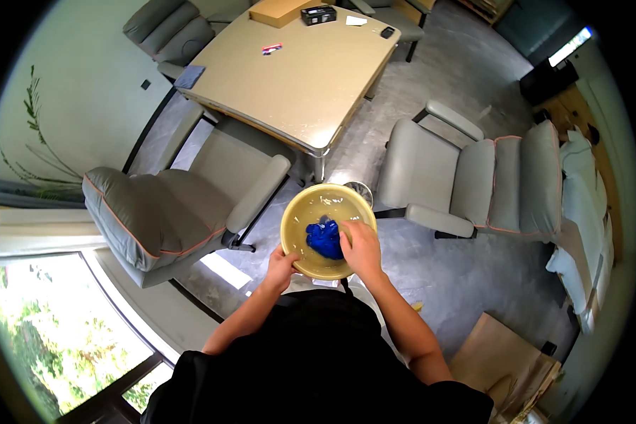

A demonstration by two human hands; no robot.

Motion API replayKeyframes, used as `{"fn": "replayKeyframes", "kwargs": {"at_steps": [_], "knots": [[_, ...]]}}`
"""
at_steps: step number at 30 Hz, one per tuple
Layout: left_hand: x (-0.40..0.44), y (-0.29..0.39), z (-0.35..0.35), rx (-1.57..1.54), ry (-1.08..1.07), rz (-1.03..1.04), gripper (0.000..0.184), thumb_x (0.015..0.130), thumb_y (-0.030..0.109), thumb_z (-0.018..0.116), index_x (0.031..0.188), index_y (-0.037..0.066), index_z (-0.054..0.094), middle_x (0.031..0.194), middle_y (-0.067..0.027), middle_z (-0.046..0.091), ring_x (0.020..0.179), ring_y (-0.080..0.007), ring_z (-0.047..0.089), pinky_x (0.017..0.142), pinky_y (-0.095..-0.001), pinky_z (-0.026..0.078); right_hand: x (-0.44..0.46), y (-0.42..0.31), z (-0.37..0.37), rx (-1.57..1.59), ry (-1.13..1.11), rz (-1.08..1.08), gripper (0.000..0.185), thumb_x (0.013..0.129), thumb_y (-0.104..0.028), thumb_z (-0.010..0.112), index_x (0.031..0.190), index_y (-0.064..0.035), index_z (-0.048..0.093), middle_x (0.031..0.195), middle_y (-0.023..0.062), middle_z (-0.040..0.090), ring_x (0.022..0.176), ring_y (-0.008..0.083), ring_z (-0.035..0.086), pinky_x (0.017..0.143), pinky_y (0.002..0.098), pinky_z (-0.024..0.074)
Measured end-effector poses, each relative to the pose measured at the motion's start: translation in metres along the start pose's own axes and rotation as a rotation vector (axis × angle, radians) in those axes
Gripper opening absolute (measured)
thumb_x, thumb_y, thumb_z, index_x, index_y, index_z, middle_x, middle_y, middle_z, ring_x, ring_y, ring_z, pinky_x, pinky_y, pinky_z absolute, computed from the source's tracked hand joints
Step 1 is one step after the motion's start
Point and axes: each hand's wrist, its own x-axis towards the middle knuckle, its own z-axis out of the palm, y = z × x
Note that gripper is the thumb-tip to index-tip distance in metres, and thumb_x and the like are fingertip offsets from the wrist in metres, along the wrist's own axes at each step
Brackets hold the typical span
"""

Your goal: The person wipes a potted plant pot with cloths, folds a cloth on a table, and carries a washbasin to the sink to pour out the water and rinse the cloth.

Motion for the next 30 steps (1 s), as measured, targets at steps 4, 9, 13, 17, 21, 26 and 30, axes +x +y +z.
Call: {"fn": "replayKeyframes", "kwargs": {"at_steps": [4,9,13,17,21,26,30], "knots": [[-0.01,0.017,0.011,0.031,-0.043,-0.028,0.036,0.085,-0.009,0.052,0.121,-0.003,0.054,0.106,-0.0151,0.067,0.084,-0.029,0.073,0.063,-0.0411,0.065,-0.004,0.012,-0.022,-0.205,0.135,-0.089,0.025,0.087,-0.013,0.068,0.11,-0.0045,0.067,0.124,0.0155,0.064,0.128,0.0361,0.052,0.108,0.0475,0.0396],[-0.01,0.027,0.024,0.086,-0.138,-0.06,0.035,0.086,-0.007,0.052,0.121,-0.004,0.055,0.102,-0.0151,0.068,0.079,-0.027,0.072,0.061,-0.0371,0.063,-0.026,0.031,-0.036,-0.232,0.164,0.046,0.04,0.087,-0.014,0.068,0.126,-0.0056,0.062,0.135,0.0167,0.059,0.136,0.0372,0.046,0.113,0.0485,0.0357],[-0.007,0.032,0.051,0.19,-0.249,-0.125,0.036,0.085,-0.008,0.052,0.121,-0.005,0.055,0.105,-0.0164,0.067,0.083,-0.0285,0.073,0.063,-0.0369,0.064,-0.058,0.066,-0.051,0.358,0.295,0.485,0.052,0.089,-0.01,0.066,0.139,-0.0057,0.053,0.136,0.0178,0.059,0.13,0.0344,0.054,0.109,0.0422,0.0425],[-0.011,0.024,0.092,0.293,-0.34,-0.178,0.037,0.084,-0.008,0.053,0.121,-0.004,0.056,0.104,-0.016,0.068,0.082,-0.0277,0.073,0.062,-0.0353,0.065,-0.097,0.098,-0.077,0.478,0.388,0.538,0.052,0.088,-0.004,0.063,0.139,-0.0064,0.054,0.131,0.0182,0.063,0.121,0.0316,0.062,0.104,0.0375,0.0475],[-0.012,0.0,0.145,0.447,-0.408,-0.196,0.038,0.084,-0.007,0.052,0.122,-0.002,0.056,0.106,-0.0144,0.068,0.083,-0.0271,0.073,0.063,-0.0358,0.064,-0.145,0.131,-0.106,0.391,0.544,0.565,0.051,0.087,-0.002,0.06,0.138,-0.0052,0.057,0.13,0.0202,0.065,0.122,0.031,0.063,0.104,0.036,0.0476],[-0.033,-0.048,0.235,0.573,-0.491,-0.244,0.04,0.084,-0.004,0.054,0.123,0.003,0.055,0.105,-0.012,0.069,0.082,-0.0265,0.072,0.063,-0.0383,0.063,-0.214,0.179,-0.165,0.374,0.661,0.605,0.05,0.087,-0.004,0.059,0.137,-0.0034,0.058,0.127,0.0217,0.066,0.116,0.0328,0.066,0.1,0.0357,0.0503],[-0.058,-0.1,0.309,0.612,-0.548,-0.302,0.043,0.084,-0.003,0.054,0.126,0.005,0.055,0.107,-0.0121,0.069,0.084,-0.0273,0.072,0.066,-0.0408,0.064,-0.269,0.214,-0.232,0.322,0.701,0.72,0.05,0.087,-0.004,0.059,0.137,-0.0051,0.059,0.126,0.0218,0.066,0.113,0.0329,0.067,0.097,0.0356,0.0514]]}}
